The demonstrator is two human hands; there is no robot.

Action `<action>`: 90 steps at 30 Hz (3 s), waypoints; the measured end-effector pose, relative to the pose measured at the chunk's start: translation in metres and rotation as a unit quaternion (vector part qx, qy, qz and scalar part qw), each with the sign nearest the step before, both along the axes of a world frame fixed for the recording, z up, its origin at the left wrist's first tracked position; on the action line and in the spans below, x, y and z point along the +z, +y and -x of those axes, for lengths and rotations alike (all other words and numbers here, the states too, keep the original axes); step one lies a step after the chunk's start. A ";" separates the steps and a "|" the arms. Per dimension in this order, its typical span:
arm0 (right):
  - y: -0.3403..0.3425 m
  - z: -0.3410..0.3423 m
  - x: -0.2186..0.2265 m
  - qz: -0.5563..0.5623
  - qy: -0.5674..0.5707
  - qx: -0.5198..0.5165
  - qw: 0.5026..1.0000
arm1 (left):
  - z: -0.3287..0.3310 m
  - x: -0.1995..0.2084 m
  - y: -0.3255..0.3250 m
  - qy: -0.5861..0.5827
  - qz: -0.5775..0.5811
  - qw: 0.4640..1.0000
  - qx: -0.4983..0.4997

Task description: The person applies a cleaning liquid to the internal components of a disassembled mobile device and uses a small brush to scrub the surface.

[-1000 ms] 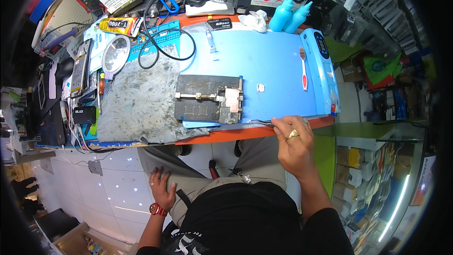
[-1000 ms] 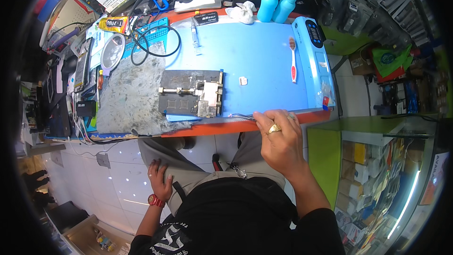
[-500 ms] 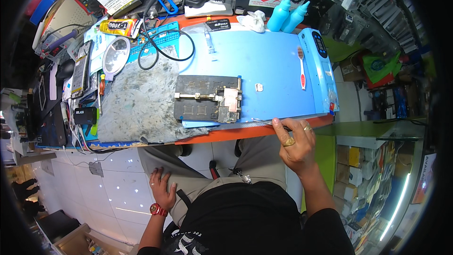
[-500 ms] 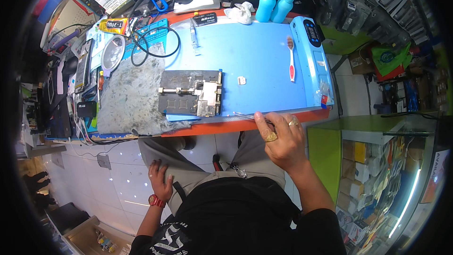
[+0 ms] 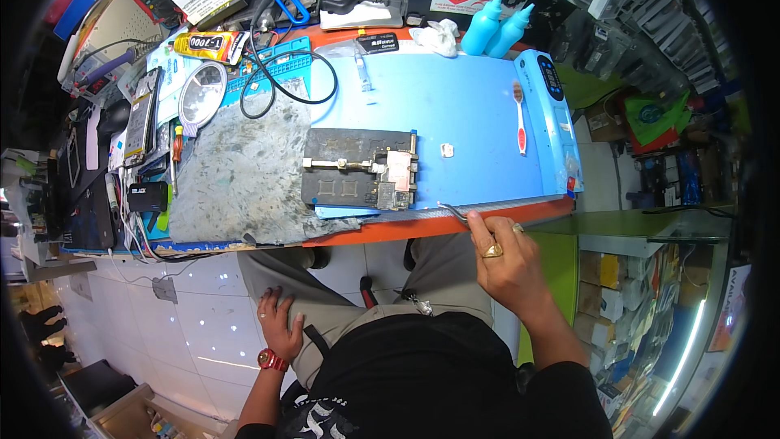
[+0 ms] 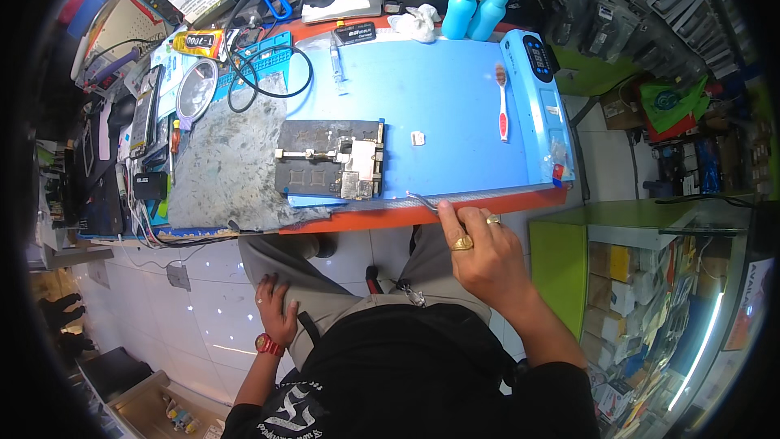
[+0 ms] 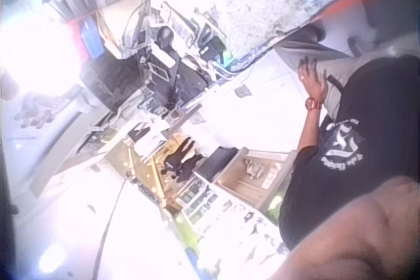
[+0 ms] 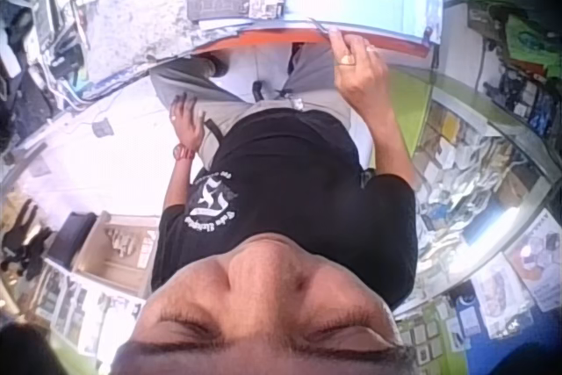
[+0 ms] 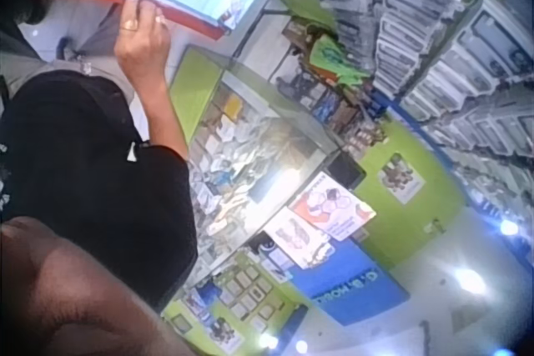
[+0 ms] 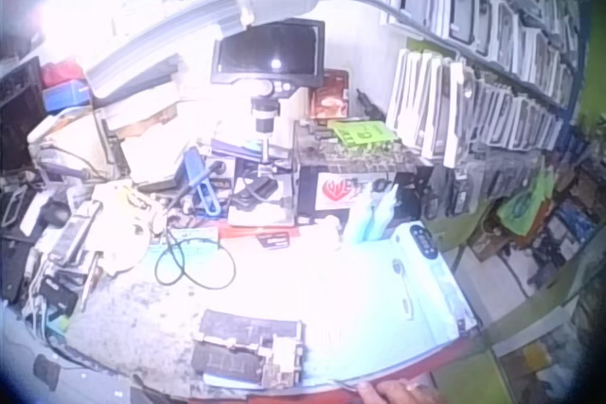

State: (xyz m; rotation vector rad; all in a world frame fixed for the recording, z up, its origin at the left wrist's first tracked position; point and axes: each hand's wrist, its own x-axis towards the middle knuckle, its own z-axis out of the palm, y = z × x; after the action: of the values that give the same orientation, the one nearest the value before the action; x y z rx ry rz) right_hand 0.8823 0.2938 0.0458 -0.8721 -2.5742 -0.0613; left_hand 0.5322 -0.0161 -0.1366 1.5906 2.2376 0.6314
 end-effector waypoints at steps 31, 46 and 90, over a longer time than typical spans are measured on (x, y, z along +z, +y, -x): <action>0.006 0.034 0.031 0.150 0.036 -0.049 0.987 | 0.000 0.000 -0.002 0.003 -0.008 1.000 0.004; 0.011 0.051 0.025 0.061 -0.034 -0.127 0.989 | 0.000 0.000 -0.001 -0.005 -0.005 1.000 0.007; 0.155 0.041 0.081 0.099 0.240 -0.221 0.940 | -0.001 -0.001 0.001 0.003 -0.022 1.000 0.000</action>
State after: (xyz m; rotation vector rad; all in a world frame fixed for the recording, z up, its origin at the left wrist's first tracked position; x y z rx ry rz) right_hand 0.8412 0.4485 0.1267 -1.3389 -1.9185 0.2537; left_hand 0.5335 -0.0153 -0.1375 1.6160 2.2424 0.6802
